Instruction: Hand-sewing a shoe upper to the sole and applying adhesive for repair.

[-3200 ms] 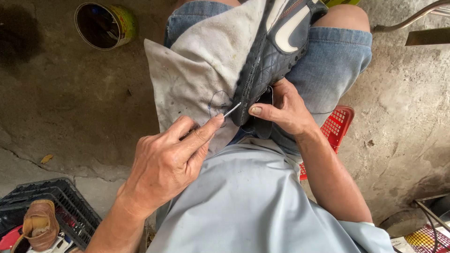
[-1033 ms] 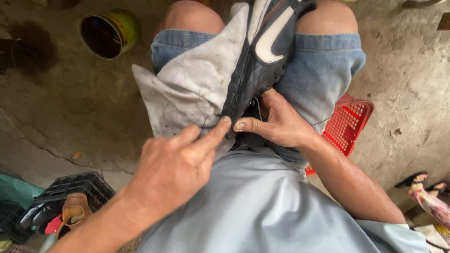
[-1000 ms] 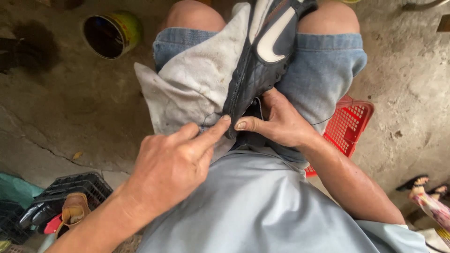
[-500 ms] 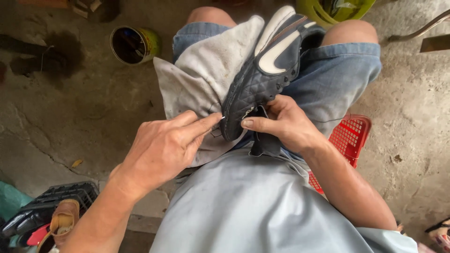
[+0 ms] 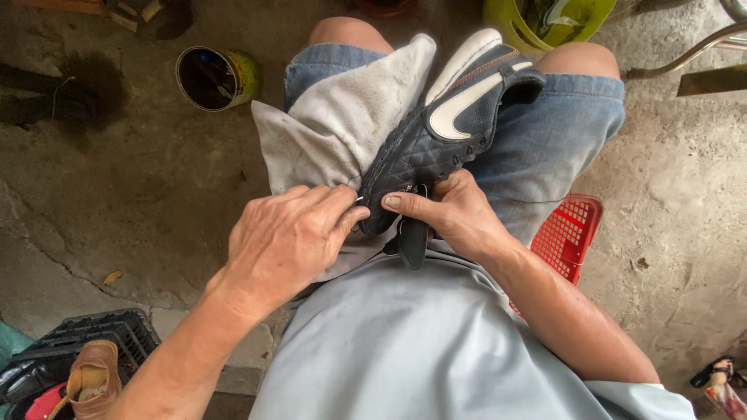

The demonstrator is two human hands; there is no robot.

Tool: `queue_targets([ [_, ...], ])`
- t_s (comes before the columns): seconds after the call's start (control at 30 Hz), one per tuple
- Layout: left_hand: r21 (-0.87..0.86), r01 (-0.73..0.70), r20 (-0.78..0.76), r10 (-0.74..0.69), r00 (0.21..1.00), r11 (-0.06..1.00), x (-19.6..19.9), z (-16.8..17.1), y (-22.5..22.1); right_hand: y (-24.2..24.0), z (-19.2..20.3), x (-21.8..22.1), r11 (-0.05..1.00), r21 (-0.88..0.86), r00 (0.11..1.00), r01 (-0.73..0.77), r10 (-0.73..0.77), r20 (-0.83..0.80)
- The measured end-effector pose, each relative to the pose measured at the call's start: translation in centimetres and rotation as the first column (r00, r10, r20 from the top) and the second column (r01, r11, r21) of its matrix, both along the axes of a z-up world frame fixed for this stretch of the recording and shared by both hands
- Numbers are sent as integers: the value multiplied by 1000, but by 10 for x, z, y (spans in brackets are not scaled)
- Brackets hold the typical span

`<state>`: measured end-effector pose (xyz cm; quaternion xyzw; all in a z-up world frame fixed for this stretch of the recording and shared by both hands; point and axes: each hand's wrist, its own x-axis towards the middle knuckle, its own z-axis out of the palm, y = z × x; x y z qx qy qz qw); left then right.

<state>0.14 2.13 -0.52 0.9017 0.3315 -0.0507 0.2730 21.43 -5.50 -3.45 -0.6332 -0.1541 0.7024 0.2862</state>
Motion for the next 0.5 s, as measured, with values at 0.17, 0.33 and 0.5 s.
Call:
queue_targets([
  [0.17, -147, 17, -44, -24, 999, 989, 0, -5, 14, -1, -2, -2, 997, -41, 995, 69, -72, -64],
  [0.33, -177, 45, -68, -58, 996, 983, -2, -11, 24, -2, -4, -3, 993, -96, 997, 64, -68, -39],
  [0.5, -173, 53, -98, -71, 993, 983, -2, -13, 30, -5, -11, 0, 998, -49, 997, 29, -32, -70],
])
